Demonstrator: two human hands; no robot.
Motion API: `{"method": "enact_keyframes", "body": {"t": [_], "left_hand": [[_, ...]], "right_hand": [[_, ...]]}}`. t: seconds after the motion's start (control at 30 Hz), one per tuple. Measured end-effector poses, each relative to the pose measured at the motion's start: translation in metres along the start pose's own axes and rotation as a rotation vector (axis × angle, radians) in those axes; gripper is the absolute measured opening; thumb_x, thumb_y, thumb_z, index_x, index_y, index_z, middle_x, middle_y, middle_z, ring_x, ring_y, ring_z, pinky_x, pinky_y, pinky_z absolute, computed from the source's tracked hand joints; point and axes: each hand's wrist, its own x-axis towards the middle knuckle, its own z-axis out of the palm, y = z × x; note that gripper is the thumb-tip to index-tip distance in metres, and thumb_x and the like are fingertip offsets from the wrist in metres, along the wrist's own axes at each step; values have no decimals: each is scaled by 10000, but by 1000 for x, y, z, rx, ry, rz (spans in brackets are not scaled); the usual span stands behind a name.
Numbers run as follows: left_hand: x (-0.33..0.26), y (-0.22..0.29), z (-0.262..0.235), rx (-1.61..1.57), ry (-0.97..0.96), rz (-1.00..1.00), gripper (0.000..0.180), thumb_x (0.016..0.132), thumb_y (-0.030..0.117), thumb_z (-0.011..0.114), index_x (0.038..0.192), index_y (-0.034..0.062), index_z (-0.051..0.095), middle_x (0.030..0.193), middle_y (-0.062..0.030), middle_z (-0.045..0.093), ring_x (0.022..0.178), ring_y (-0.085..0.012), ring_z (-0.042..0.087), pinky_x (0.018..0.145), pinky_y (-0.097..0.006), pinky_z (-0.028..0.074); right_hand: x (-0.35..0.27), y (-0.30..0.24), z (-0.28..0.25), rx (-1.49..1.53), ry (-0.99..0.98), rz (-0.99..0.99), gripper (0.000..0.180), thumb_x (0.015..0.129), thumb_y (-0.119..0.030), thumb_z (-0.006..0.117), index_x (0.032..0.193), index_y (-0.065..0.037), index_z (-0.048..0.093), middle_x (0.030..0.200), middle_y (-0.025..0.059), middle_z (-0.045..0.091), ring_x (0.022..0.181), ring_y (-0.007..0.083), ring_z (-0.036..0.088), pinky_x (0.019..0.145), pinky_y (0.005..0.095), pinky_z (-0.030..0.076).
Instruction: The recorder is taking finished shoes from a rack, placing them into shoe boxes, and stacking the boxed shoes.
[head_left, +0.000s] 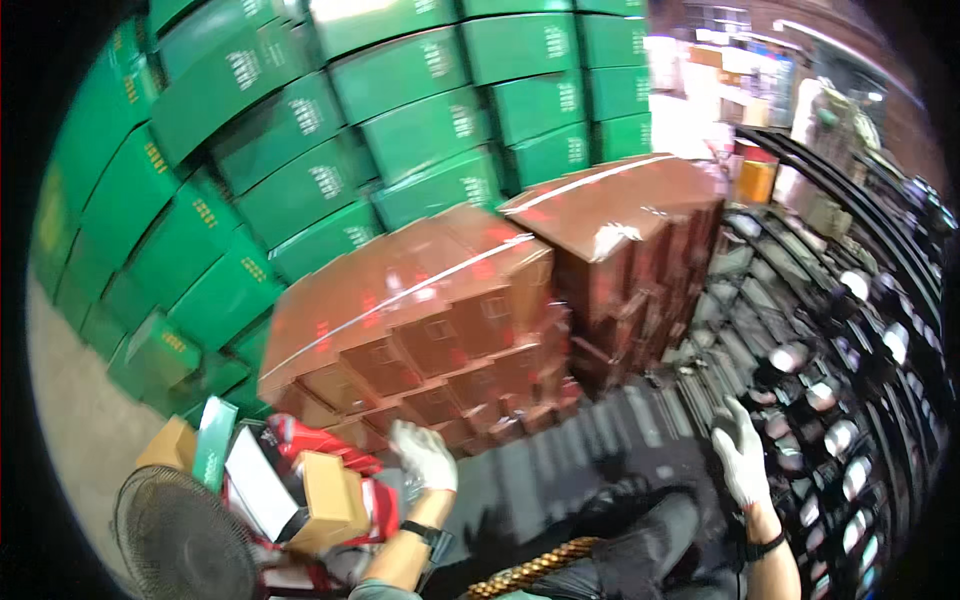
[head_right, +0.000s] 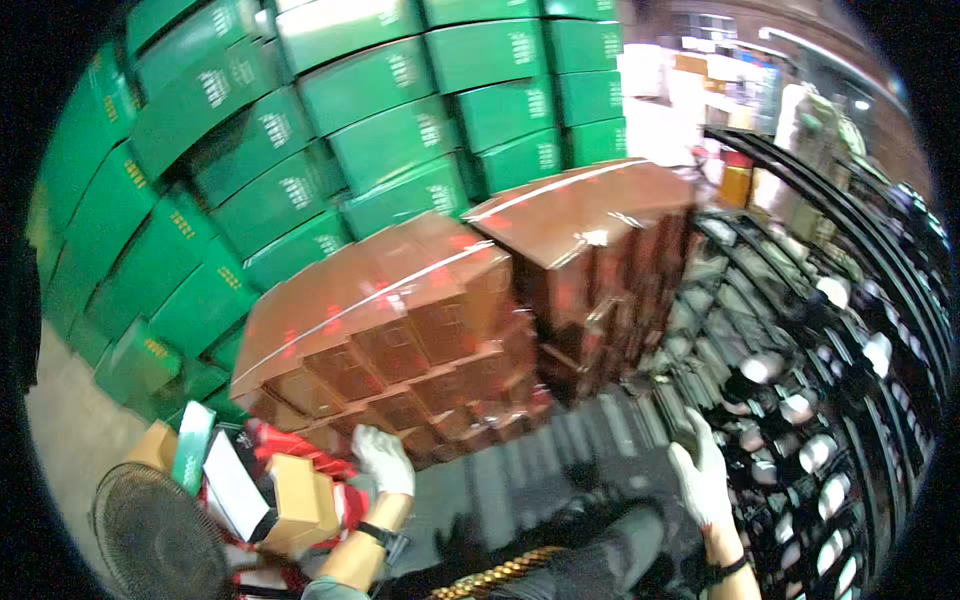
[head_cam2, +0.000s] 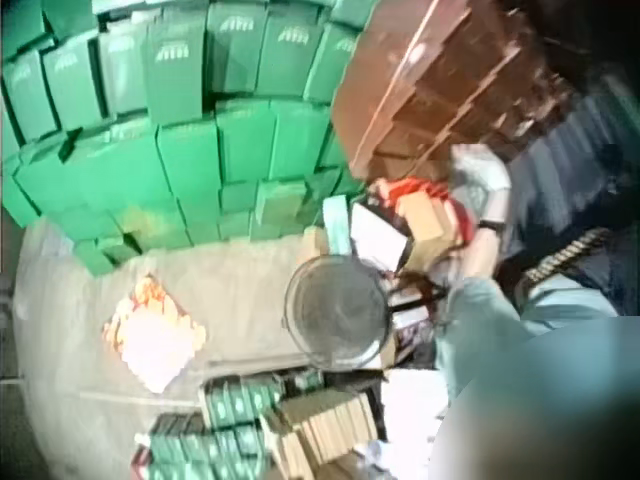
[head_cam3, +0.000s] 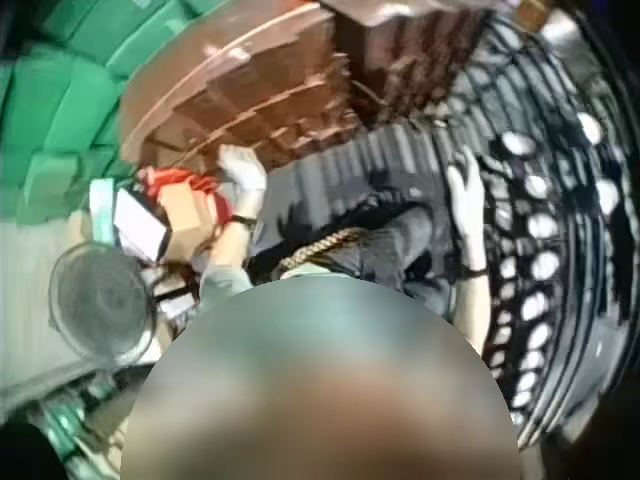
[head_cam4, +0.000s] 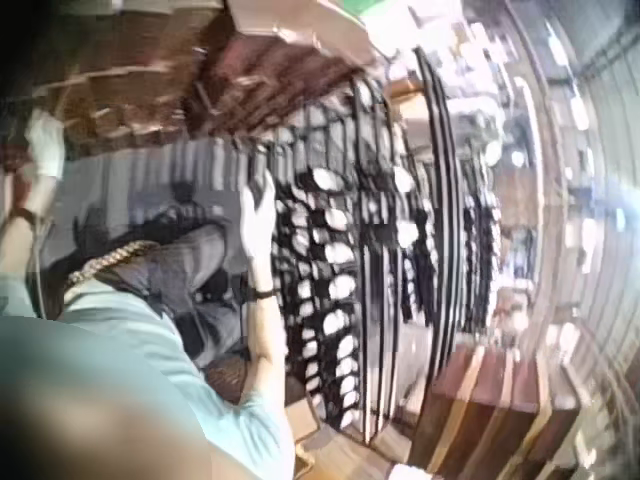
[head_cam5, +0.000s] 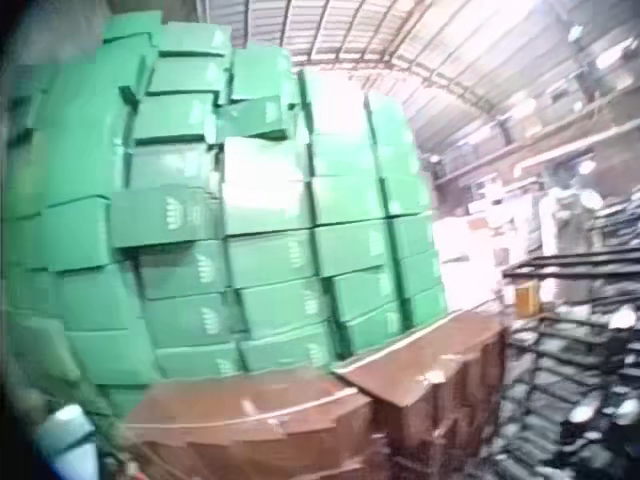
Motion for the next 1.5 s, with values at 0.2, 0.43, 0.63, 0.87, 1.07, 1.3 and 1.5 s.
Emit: {"method": "enact_keyframes", "body": {"t": [0.2, 0.43, 0.63, 0.87, 1.07, 1.3, 1.5], "left_hand": [[253, 10, -185, -222, 501, -201, 672, 1196, 435, 541, 1700, 6, 424, 1771, -200, 394, 1531, -390, 494, 1305, -468, 382], [279, -63, -197, -655, -22, -429, 923, 1115, 765, 417, 1783, 137, 305, 1843, -106, 304, 1680, -339, 276, 1368, -612, 150], [271, 40, -201, -531, 439, -162, 793, 1198, 657, 335, 1555, -1, 597, 1573, -135, 638, 1457, -349, 581, 1280, -487, 393], [196, 211, -130, -191, -182, 759, 462, 1141, 345, 575, 1350, -34, 735, 1238, -215, 806, 1086, -387, 767, 1087, -542, 564], [137, 342, -69, -167, -492, 1148, 343, 1064, 234, 665, 1263, -18, 786, 1158, -197, 831, 998, -372, 781, 1048, -538, 579], [-12, 222, 46, -38, -1198, 1046, 225, 1006, 286, 714, 1128, 115, 793, 1266, -101, 806, 1269, -363, 697, 1149, -575, 477], [-62, 169, 54, -1, -1112, 922, 386, 1033, 185, 565, 1362, 34, 698, 1451, -228, 697, 1410, -440, 616, 1320, -687, 239]], "right_hand": [[234, -22, 214, 408, -320, -64, 825, 1152, -438, 620, 1774, -6, 293, 1831, 200, 337, 1675, 306, 354, 1363, 436, 287], [344, -34, 329, 576, -214, 46, 754, 1095, -524, 674, 1588, 36, 566, 1598, 179, 614, 1492, 259, 530, 1264, 401, 385], [179, -29, 252, 768, -112, 266, 333, 1116, -399, 676, 1168, -70, 665, 1123, 10, 664, 1071, 141, 583, 984, 378, 512], [14, 77, 262, 1022, -120, 711, 414, 1129, -493, 655, 1359, -155, 722, 1264, -20, 746, 1215, 134, 650, 1109, 380, 514], [-78, 120, 277, 1122, -71, 1251, 1032, 1002, -909, 435, 1706, -155, 401, 1587, 100, 640, 1401, 429, 609, 1162, 811, 360], [-115, 53, 188, 114, 489, 212, 423, 991, -133, 718, 1378, 20, 643, 1318, 197, 704, 1192, 289, 691, 1088, 424, 547], [-29, -40, 148, -301, -139, -6, 509, 881, -438, 850, 1085, 11, 727, 1113, 248, 704, 1080, 420, 691, 972, 504, 572]]}}
